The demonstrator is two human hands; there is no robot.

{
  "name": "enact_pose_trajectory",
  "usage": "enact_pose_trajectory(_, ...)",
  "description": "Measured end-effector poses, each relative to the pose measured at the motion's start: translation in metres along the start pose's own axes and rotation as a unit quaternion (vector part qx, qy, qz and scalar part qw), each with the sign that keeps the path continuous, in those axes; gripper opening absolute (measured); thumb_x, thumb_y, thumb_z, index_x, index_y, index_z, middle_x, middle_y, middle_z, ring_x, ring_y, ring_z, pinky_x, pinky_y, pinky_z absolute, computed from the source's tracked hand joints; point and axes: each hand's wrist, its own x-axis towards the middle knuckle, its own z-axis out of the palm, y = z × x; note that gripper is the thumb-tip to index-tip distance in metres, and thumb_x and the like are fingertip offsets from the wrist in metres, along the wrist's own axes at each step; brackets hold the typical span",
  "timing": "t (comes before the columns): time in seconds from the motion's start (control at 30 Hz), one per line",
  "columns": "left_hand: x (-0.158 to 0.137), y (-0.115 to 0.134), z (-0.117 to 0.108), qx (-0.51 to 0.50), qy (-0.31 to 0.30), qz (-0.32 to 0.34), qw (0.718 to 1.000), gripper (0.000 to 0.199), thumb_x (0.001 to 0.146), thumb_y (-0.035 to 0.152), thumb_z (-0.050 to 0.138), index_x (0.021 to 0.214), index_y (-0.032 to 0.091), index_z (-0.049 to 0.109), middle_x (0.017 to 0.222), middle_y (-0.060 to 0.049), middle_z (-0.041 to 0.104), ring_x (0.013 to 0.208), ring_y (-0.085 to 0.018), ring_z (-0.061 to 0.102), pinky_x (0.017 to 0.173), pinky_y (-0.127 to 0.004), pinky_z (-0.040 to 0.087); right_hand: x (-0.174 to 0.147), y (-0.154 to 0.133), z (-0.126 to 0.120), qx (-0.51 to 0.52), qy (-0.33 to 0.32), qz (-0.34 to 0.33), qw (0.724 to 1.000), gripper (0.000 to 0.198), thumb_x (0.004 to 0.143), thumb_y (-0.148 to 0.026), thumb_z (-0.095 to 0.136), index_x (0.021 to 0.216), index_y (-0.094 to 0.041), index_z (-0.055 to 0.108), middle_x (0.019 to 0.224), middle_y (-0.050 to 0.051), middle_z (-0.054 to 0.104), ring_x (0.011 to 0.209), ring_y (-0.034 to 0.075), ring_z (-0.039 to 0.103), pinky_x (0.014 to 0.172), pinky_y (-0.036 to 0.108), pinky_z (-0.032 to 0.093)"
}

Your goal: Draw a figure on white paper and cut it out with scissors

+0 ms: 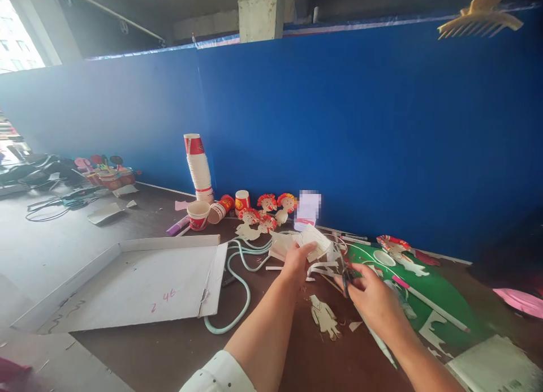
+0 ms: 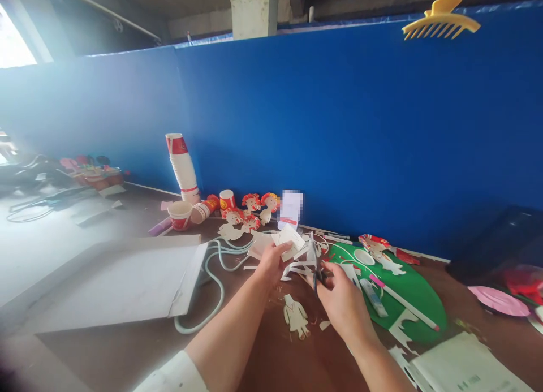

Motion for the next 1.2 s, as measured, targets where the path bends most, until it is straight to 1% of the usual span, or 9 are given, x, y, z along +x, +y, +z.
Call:
enact_pose_trajectory(0.27, 0.013, -0.001, -0.013, -0.03, 0.031, 0.02, 0.999, 0.036, 0.06, 0.024, 0.074, 0.093, 0.016, 0.062, 0.089, -0.004, 0.066, 0.069, -0.01, 0.06, 0.056, -0.018, 0.043, -0.032, -0.012, 0.001, -0.315, -0.126, -0.055, 0.939, 0.015, 0.079, -0.023, 0.05, 0.093, -0.02, 0.055, 0.08, 0.01, 0.073, 0.075, 0.029, 0.069, 0.058, 0.031, 0.042)
enact_pose_trajectory(0.5, 0.012, -0.003, -0.011, -0.02, 0.002, 0.012, 1.0, 0.039, 0.058, 0.025, 0.075, 0.093, 0.015, 0.06, 0.088, -0.006, 0.067, 0.067, -0.012, 0.062, 0.055, -0.021, 0.047, -0.045, -0.021, -0.002, -0.404, -0.153, -0.14, 0.891, 0.023, 0.072, -0.013, 0.054, 0.088, -0.021, 0.068, 0.093, 0.01, 0.071, 0.09, 0.033, 0.066, 0.074, 0.04, 0.047)
enact_pose_trajectory(0.67, 0.01, -0.004, -0.009, 0.015, -0.005, -0.001, 1.0, 0.04, 0.06, 0.026, 0.074, 0.096, 0.015, 0.059, 0.087, -0.006, 0.067, 0.067, -0.014, 0.063, 0.054, -0.021, 0.048, -0.042, -0.015, -0.017, -0.262, -0.227, -0.157, 0.925, 0.048, 0.065, -0.016, 0.058, 0.111, -0.027, 0.068, 0.115, 0.007, 0.066, 0.108, 0.027, 0.059, 0.091, 0.035, 0.043)
enact_pose_trajectory(0.77, 0.008, -0.004, -0.008, 0.02, -0.035, 0.011, 0.999, 0.041, 0.061, 0.027, 0.074, 0.096, 0.014, 0.06, 0.087, -0.008, 0.067, 0.071, -0.017, 0.064, 0.059, -0.025, 0.051, -0.033, -0.013, -0.027, -0.179, -0.242, -0.143, 0.943, 0.024, 0.075, -0.026, 0.054, 0.089, -0.028, 0.073, 0.092, 0.003, 0.072, 0.087, 0.022, 0.065, 0.076, 0.027, 0.047)
enact_pose_trajectory(0.83, 0.007, -0.004, -0.007, 0.022, -0.052, 0.007, 0.998, 0.043, 0.06, 0.028, 0.075, 0.098, 0.014, 0.06, 0.091, -0.01, 0.067, 0.076, -0.019, 0.064, 0.066, -0.03, 0.053, -0.022, -0.014, -0.028, -0.128, -0.205, -0.094, 0.966, 0.027, 0.082, -0.037, 0.049, 0.073, -0.025, 0.072, 0.068, 0.001, 0.07, 0.064, 0.019, 0.064, 0.061, 0.025, 0.046)
enact_pose_trajectory(0.93, 0.003, -0.005, -0.006, 0.038, -0.069, -0.004, 0.997, 0.043, 0.061, 0.029, 0.075, 0.1, 0.015, 0.061, 0.095, -0.011, 0.067, 0.079, -0.021, 0.064, 0.072, -0.035, 0.053, -0.003, -0.019, -0.02, 0.031, -0.073, -0.035, 0.996, 0.032, 0.08, -0.047, 0.054, 0.096, -0.024, 0.07, 0.076, 0.002, 0.071, 0.06, 0.016, 0.062, 0.058, 0.025, 0.047)
enact_pose_trajectory(1.0, 0.001, -0.006, -0.006, 0.049, -0.083, -0.014, 0.995, 0.044, 0.063, 0.029, 0.075, 0.102, 0.017, 0.061, 0.097, -0.009, 0.067, 0.081, -0.02, 0.064, 0.075, -0.036, 0.052, 0.009, -0.023, -0.007, 0.167, -0.037, 0.017, 0.985, 0.041, 0.075, -0.047, 0.062, 0.108, -0.022, 0.067, 0.083, 0.003, 0.071, 0.063, 0.016, 0.063, 0.048, 0.022, 0.044)
enact_pose_trajectory(1.1, -0.001, -0.008, -0.005, 0.058, -0.097, -0.018, 0.993, 0.044, 0.061, 0.03, 0.077, 0.101, 0.017, 0.063, 0.098, -0.009, 0.067, 0.084, -0.02, 0.064, 0.079, -0.035, 0.05, 0.024, -0.024, 0.014, 0.36, -0.042, 0.087, 0.928, 0.037, 0.066, -0.042, 0.072, 0.096, -0.02, 0.07, 0.08, 0.004, 0.069, 0.064, 0.016, 0.063, 0.033, 0.017, 0.029)
enact_pose_trajectory(1.2, 0.0, -0.01, -0.004, 0.063, -0.103, -0.014, 0.993, 0.046, 0.058, 0.031, 0.079, 0.099, 0.014, 0.065, 0.096, -0.011, 0.068, 0.084, -0.021, 0.064, 0.078, -0.034, 0.049, 0.031, -0.02, 0.028, 0.399, -0.008, 0.107, 0.911, 0.035, 0.063, -0.04, 0.075, 0.089, -0.017, 0.07, 0.073, 0.003, 0.067, 0.059, 0.013, 0.06, 0.033, 0.016, 0.028)
